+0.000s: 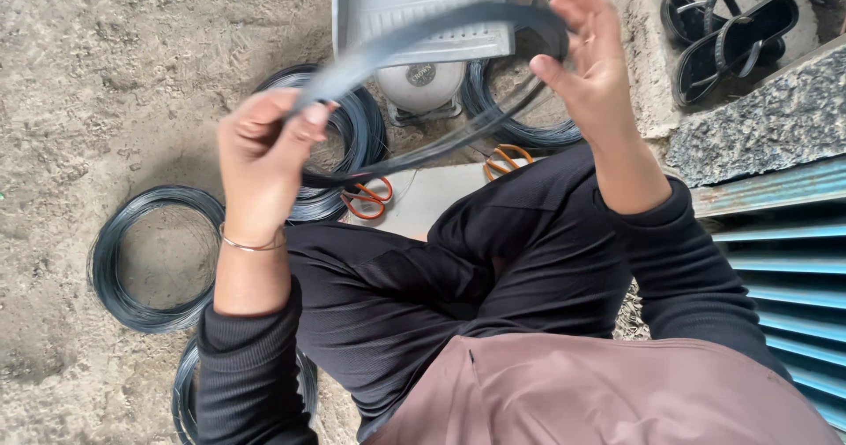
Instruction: The person sits on the floor and repeatedly twists two strands of gray wire together by hand to form a loop. They then place the twisted loop aside and repeat the process with additional strands from nearby coils.
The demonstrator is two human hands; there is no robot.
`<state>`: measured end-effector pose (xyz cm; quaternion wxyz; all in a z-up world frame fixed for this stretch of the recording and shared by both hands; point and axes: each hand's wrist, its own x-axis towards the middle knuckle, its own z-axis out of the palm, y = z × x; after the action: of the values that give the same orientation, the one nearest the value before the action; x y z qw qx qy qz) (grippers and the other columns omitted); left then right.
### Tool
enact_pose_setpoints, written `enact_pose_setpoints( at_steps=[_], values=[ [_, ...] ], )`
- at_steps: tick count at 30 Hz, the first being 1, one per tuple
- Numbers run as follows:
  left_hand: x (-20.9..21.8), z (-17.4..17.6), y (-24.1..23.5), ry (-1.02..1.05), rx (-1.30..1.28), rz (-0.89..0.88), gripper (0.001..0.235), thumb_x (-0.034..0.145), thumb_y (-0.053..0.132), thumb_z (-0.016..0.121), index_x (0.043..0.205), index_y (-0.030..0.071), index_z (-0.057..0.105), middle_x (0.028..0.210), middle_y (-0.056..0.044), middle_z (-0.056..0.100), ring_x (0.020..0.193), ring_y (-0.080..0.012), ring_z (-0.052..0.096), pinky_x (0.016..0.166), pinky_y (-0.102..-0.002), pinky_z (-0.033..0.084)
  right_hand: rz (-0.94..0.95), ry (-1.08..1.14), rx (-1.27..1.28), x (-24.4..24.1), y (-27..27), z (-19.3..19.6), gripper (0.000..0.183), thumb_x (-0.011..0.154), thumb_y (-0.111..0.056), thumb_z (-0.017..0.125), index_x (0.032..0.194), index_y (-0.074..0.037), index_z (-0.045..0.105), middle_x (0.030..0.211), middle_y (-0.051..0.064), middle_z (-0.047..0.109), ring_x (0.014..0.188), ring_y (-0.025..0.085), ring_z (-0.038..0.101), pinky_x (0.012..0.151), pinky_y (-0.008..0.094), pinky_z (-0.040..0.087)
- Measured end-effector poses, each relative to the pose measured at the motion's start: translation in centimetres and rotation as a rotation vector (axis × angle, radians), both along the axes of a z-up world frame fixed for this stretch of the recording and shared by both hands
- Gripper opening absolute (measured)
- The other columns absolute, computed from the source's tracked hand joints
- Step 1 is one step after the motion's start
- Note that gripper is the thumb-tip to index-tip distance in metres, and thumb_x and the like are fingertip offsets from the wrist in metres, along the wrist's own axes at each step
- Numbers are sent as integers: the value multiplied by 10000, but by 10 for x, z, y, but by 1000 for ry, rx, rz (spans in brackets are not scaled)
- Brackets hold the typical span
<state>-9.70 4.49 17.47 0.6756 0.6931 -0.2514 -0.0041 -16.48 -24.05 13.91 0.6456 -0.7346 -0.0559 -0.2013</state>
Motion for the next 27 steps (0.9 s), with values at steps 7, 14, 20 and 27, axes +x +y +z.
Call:
enact_pose_setpoints(
  at_steps=[7, 14, 20, 27],
  values=[
    [-11, 20, -25, -153, 374, -112, 94, 825, 119, 602, 769, 52, 569, 678, 48, 486, 650, -49, 402, 614, -194, 345, -144, -458, -889, 4, 30, 28, 401, 846, -294, 597, 1112, -20, 472, 1053, 119, 562, 976, 271, 521, 964, 431, 217],
    [-11, 22, -21, -244, 449, -173, 74, 793, 58, 622, 834, 22, 572, 751, 12, 542, 677, -64, 451, 636, -205, 373, 134, -338, -578, 7, 37, 37, 110, 815, 36, 644, 872, 79, 560, 810, 147, 579, 718, 228, 560, 645, 280, 431],
    [-4, 3, 10, -68, 476, -157, 31, 803, 48, 588, 799, 63, 561, 718, 30, 533, 660, -46, 430, 612, -178, 348, 21, -239, -422, -3, 13, 35, 81, 889, -20, 595, 882, 56, 568, 731, 101, 534, 579, 134, 431, 512, 230, 320],
    [8, -24, 14, 122, 138, -126, 91, 823, 110, 588, 858, 47, 532, 755, -17, 548, 695, -80, 558, 689, -180, 452, -281, -226, 93, -6, -32, 35, 250, 915, -50, 684, 745, -64, 501, 603, 45, 425, 517, 108, 358, 492, 239, 230]
  ],
)
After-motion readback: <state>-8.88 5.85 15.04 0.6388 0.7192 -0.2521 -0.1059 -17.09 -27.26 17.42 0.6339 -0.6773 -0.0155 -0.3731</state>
